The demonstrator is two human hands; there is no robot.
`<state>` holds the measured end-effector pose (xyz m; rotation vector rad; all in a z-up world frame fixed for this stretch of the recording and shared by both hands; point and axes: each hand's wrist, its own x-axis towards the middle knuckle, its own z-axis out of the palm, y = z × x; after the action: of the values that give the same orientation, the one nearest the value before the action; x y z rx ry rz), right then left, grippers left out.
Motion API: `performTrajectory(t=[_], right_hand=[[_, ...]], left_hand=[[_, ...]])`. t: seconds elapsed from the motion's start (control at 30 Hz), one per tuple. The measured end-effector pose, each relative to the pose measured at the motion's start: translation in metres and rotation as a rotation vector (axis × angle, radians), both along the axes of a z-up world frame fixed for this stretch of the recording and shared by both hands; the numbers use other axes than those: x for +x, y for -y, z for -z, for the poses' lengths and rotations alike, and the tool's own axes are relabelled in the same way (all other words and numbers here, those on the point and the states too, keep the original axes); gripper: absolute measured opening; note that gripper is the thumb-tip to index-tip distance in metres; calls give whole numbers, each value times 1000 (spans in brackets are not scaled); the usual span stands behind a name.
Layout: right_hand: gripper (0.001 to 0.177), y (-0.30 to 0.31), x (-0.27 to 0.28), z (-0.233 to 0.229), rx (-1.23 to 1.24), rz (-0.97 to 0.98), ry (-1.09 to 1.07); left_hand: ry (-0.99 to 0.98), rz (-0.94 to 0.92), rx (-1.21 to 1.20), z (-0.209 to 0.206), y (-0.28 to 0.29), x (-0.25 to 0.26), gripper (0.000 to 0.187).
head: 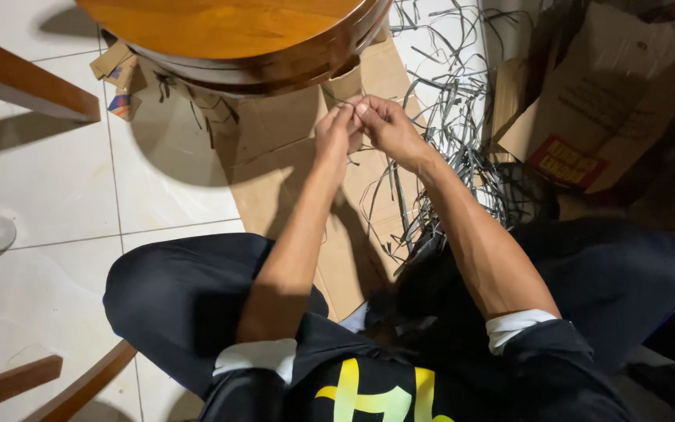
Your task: Wrapping a wooden table leg with cardboard and securing it with plastic ties
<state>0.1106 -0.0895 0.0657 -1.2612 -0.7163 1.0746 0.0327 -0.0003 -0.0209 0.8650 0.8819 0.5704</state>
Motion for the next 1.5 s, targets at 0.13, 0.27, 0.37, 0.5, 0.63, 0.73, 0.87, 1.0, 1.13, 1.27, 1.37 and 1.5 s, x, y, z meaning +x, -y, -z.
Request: performTrajectory(t=[0.13,0.27,0.37,0.5,0.63,0.73,0.87,1.0,1.13,1.27,1.37,1.5], right_hand=[[23,6,11,18,-25,-3,-126],[23,5,10,12,-14,-2,-200],[24,10,16,13,-40,-41,-151],[23,25,34,-7,-173,-81,121],[25,27,57,-9,-163,16,165],[28,11,62,5,-282,126,267],[29,-15,77,35,-319,260,502],[29,-40,92,37,-294,197,584],[27,-54,81,58,-239,205,437],[31,-50,58,77,-160,425,204],[24,-40,51,88,-52,554,211],[23,-32,45,77,97,577,406]], left_hand=[[107,151,-188,-50,-11,-10,28],[141,208,-242,-44,-10,5,25],[101,133,-206,-26,4,11,21],[5,41,7,24,9,8,10],[1,-60,182,11,12,-2,13],[-232,31,339,-15,4,-17,9],[-125,109,691,2,-15,-29,13],[-71,96,618,17,-22,-39,16],[-107,145,505,6,-24,-46,17],[-71,155,613,-6,-16,-44,8],[-168,180,717,-26,-7,-47,7],[-254,212,939,-44,7,-42,6]])
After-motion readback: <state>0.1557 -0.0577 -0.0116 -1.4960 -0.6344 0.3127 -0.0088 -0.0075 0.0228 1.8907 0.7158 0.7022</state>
